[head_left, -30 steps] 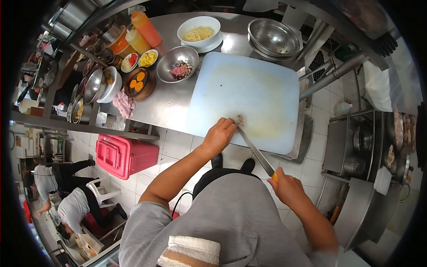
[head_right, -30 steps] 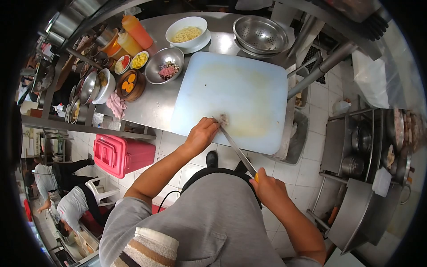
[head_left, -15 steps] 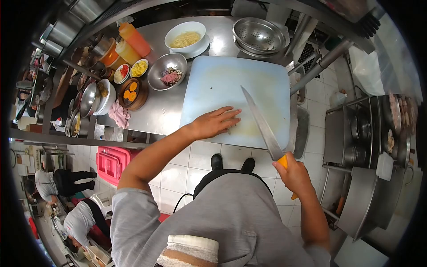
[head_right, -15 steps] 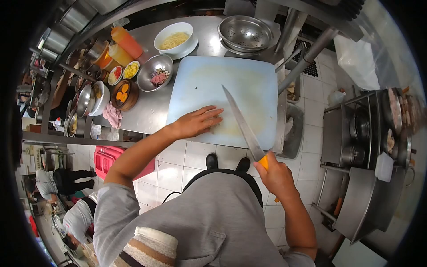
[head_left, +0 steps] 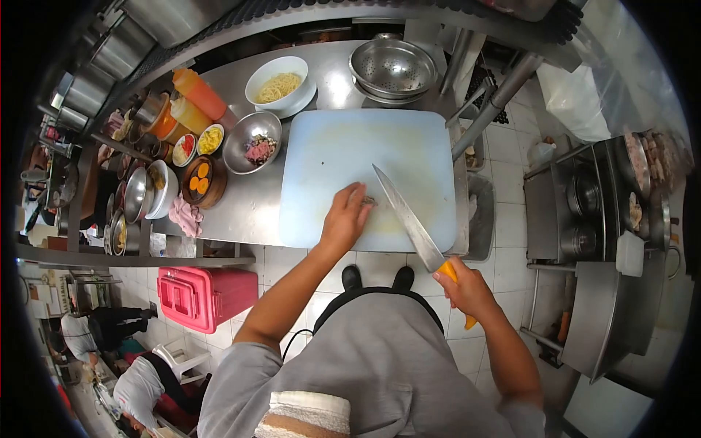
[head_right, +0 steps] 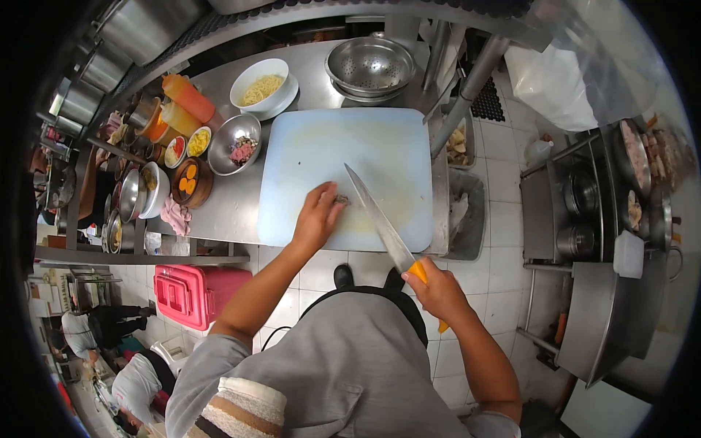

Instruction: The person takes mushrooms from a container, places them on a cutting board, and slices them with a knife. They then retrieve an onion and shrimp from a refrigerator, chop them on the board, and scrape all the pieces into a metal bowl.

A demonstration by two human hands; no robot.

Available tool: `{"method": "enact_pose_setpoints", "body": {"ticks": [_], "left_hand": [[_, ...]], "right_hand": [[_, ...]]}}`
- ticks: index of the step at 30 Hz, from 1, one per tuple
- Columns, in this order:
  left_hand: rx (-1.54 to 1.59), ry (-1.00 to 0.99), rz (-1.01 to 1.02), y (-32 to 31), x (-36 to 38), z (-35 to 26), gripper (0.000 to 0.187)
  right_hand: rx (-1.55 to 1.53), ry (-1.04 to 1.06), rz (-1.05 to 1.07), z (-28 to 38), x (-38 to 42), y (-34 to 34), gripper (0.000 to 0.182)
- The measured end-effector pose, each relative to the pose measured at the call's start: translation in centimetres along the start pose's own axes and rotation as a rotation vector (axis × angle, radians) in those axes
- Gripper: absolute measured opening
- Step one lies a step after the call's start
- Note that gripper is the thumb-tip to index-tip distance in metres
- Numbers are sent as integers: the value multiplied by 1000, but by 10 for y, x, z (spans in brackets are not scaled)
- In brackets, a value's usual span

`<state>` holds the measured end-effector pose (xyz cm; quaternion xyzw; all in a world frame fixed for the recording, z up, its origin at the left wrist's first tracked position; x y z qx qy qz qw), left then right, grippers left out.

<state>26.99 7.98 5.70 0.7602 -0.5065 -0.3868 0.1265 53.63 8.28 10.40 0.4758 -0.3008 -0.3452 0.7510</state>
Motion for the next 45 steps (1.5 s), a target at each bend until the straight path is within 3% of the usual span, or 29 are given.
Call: {"method": "enact_pose_setpoints", "body": {"ticks": [1, 2, 3, 4, 7, 8, 10, 11, 12, 15, 19, 22, 24, 28, 30, 33, 35, 38, 41, 45], "left_hand": [[-3, -4, -2, 3, 1, -4, 35], [325, 291, -92, 8, 3, 11, 35], [653, 584, -182, 9, 7, 23, 36], [649, 582, -190, 12, 4, 19, 36], [1212, 927, -242, -6, 5, 11, 30], [1213, 926, -245, -6, 4, 14, 30], [104, -56, 133, -2, -22, -21, 29], [-41, -322, 213, -17, -23, -25, 31], [-42, -321, 211, -23, -24, -21, 31], [-283, -369, 540, -57, -23, -15, 17], [-241, -206, 576, -59, -52, 0, 15], [110, -143, 175, -6, -80, 8, 17], [-82, 12, 302, 0, -72, 28, 16], [-61, 16, 463, 2, -36, 30, 18], [27, -95, 325, 11, -33, 22, 20], [129, -50, 256, 4, -26, 24, 24], [72, -125, 241, -2, -21, 15, 23], [-38, -221, 209, -20, -6, 24, 15], [-38, -185, 158, -32, 4, 36, 19], [-68, -230, -10, -22, 4, 16, 20]], "right_hand": [[-341, -168, 279, -4, -3, -5, 25], [-682, -331, 558, -1, 0, -15, 23], [-805, -314, 594, 2, -1, -16, 23], [-803, -305, 596, -1, -2, -20, 23], [-962, -187, 617, 1, -6, -31, 23], [-943, -245, 514, -5, -11, -28, 22], [-921, -304, 410, -15, -12, -26, 22], [-952, -332, 334, -25, -12, -24, 22], [-980, -359, 256, -33, -12, -21, 22], [-948, -406, 214, -41, -6, -17, 22], [-948, -461, 189, -46, 7, -29, 22], [-972, -450, 201, -43, 17, -40, 21], [-976, -458, 215, -42, 24, -45, 21], [-732, -445, 330, -30, 25, -42, 23], [-604, -434, 386, -21, 23, -38, 25], [-368, -349, 436, -13, 15, -38, 26], [23, -210, 321, -13, 7, -33, 31], [122, -123, 203, -7, 0, -18, 39], [286, -76, 183, 4, -3, 5, 43], [312, -92, 348, 26, 3, 31, 34]]}}
Point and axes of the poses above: each hand's wrist, its own x-axis away from the middle knuckle, its own y-axis out of the back of the hand, z = x × y, the point moved 6 cm from there along -x, towards the middle knuckle, and after that the axes turned 13 degrees about x, right-handed, at the moved point
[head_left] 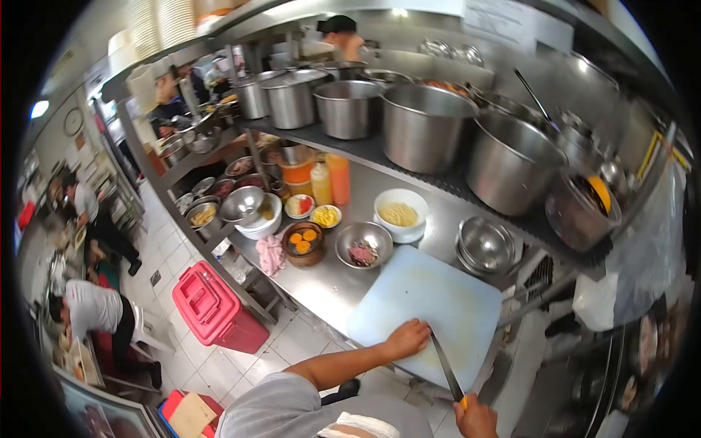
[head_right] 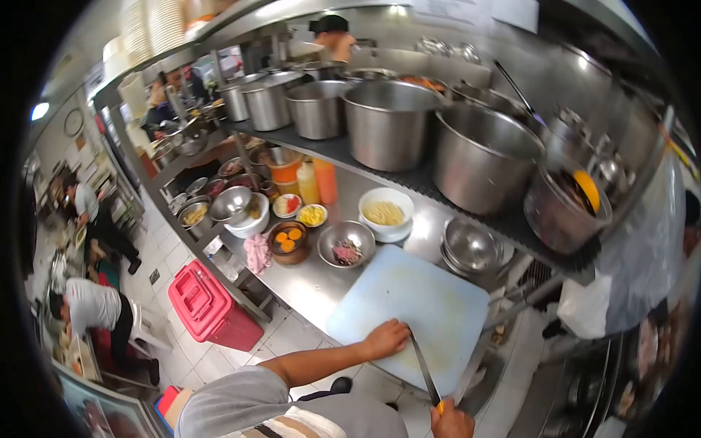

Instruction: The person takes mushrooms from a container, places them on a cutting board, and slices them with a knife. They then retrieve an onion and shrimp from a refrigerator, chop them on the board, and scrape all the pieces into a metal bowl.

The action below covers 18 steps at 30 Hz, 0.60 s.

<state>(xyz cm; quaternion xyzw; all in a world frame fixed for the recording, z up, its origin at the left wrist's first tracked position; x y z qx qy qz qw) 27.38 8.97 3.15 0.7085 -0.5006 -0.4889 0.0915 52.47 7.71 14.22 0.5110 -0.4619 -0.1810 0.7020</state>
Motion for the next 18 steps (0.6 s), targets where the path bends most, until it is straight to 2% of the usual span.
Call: {"method": "enact_pose_setpoints", "body": {"ticks": [3, 4, 7, 11, 13, 14, 16, 17, 18], "left_hand": [[-24, 17, 13, -4, 2, 2, 17], [-25, 2, -4, 0, 1, -3, 16], [3, 21, 13, 1, 1, -3, 17], [47, 49, -70, 16, 3, -8, 20], [78, 74, -62, 16, 6, -5, 20], [76, 84, -66, 14, 8, -3, 20], [50, 47, -21, 7, 8, 1, 16], [59, 38, -11, 5, 8, 4, 16], [76, 71, 13, 3, 9, 6, 15]], "right_hand": [[50, 85, -69, -1, -19, -23, 36], [17, 112, -116, -4, -40, -48, 31], [-37, 94, -139, 24, -51, -30, 31], [116, 73, -207, 6, -75, -46, 42], [52, 272, -273, 11, -47, -30, 34], [56, 280, -266, 11, -38, -25, 34], [32, 75, -29, 1, -29, -30, 45], [23, 61, -29, 1, -36, -39, 45], [45, 80, -115, 3, -48, -51, 44]]}}
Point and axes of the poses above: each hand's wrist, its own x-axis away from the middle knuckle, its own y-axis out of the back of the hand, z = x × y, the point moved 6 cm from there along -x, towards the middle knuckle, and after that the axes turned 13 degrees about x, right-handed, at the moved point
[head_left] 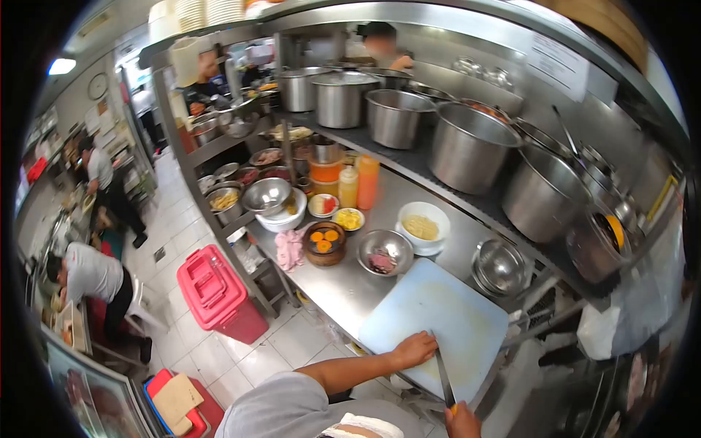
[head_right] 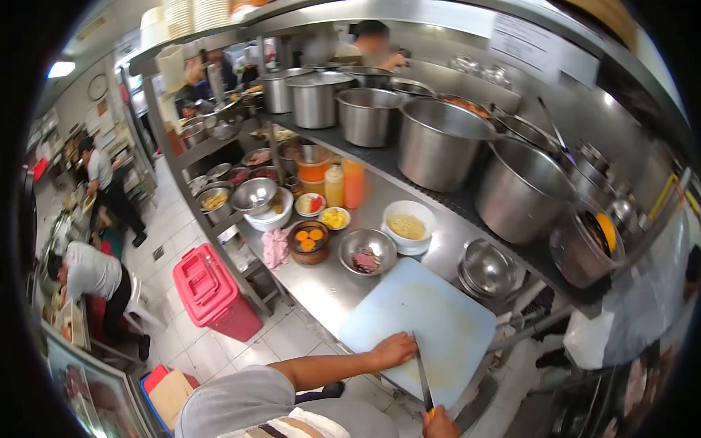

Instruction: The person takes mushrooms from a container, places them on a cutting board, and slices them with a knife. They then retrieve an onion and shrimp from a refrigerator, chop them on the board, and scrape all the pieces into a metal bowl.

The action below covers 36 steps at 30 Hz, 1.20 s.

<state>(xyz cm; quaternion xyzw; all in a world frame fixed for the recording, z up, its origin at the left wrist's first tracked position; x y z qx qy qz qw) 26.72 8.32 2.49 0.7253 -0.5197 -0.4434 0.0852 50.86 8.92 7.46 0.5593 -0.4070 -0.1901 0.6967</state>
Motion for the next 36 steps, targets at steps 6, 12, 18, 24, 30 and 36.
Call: {"method": "enact_pose_setpoints", "body": {"ticks": [6, 12, 18, 24, 30, 36], "left_hand": [[17, 7, 61, 3, 1, -10, 20], [22, 22, 32, 6, 1, -9, 20], [-3, -25, 60, -7, 6, -2, 16], [94, 63, -48, 23, -1, -7, 21], [12, 35, -8, 15, -2, -13, 21], [118, 148, -64, 21, -1, -14, 21]], "right_hand": [[5, 1, -63, 17, -18, 19, 37], [26, -17, 41, 8, 32, 42, 34], [-25, -11, -19, 15, -25, -15, 38], [-30, -12, -43, 12, 5, 33, 32], [-55, 15, -3, 13, 10, 6, 30], [-85, 36, -100, 27, -24, 13, 29]]}}
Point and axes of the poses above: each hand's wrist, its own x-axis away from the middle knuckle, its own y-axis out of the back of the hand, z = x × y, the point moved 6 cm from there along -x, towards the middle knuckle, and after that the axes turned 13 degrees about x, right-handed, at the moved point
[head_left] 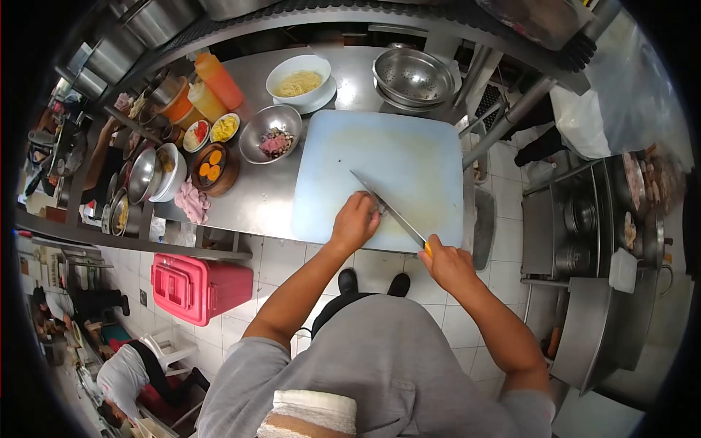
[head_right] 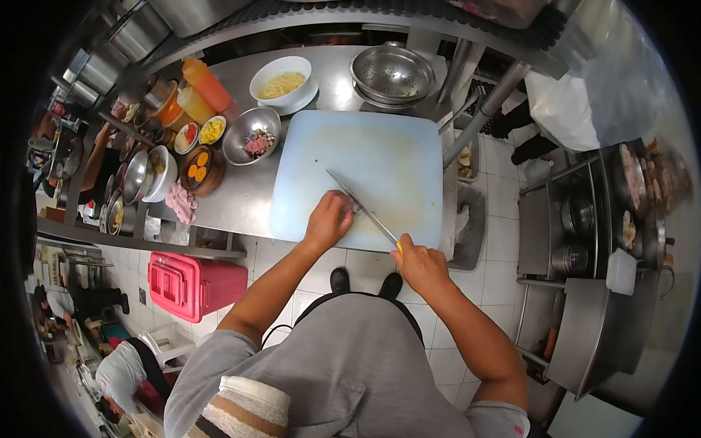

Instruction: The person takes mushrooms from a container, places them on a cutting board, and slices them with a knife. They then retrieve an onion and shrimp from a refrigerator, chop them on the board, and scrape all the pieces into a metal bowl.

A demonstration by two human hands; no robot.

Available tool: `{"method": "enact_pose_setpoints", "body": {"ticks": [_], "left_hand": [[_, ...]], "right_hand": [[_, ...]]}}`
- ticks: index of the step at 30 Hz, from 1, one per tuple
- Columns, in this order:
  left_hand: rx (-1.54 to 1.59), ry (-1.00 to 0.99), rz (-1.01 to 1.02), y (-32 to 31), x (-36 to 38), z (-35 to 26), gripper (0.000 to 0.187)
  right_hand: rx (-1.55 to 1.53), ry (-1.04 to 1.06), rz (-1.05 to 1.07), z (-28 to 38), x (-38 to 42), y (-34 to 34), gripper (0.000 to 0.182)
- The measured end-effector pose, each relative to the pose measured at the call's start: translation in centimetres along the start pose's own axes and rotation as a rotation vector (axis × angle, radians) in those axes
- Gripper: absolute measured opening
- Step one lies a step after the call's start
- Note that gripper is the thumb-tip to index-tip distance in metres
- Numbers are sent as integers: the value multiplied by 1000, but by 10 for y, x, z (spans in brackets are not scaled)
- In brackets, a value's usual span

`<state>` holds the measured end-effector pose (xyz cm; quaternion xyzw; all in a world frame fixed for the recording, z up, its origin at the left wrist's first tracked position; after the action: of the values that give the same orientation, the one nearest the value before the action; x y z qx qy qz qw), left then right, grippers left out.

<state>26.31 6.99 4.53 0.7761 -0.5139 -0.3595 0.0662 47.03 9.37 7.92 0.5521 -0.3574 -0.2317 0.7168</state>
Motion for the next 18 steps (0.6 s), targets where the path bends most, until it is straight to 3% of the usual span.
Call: {"method": "enact_pose_setpoints", "body": {"ticks": [1, 3, 5, 10, 11, 13, 18], "left_hand": [[109, 135, -50, 4, 1, 5, 21], [122, 131, -45, 5, 3, 4, 20], [-50, -58, 30, 1, 5, -2, 20], [-111, -75, 27, -4, 0, -2, 23], [-119, -98, 22, -4, 0, -4, 24], [-121, -102, 31, -5, 2, -4, 24], [-59, -84, 8, 2, 1, -7, 22]], "right_hand": [[8, -5, 9, 0, 3, 6, 29], [2, -26, 68, 0, 17, 22, 29], [2, -37, 126, -5, 31, 33, 29], [48, -41, 195, -22, 50, 14, 30], [48, -40, 196, -21, 41, -2, 30], [15, 47, -12, -8, 14, -16, 28], [26, 32, 27, 1, -2, 12, 28]]}}
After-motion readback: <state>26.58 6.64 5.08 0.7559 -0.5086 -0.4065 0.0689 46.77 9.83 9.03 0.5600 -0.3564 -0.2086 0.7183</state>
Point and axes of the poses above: each hand's wrist, its own x-axis away from the middle knuckle, its own y-axis out of the back of the hand, z = x × y, the point moved 6 cm from there along -x, towards the middle knuckle, and after that the axes turned 13 degrees about x, right-handed, at the moved point
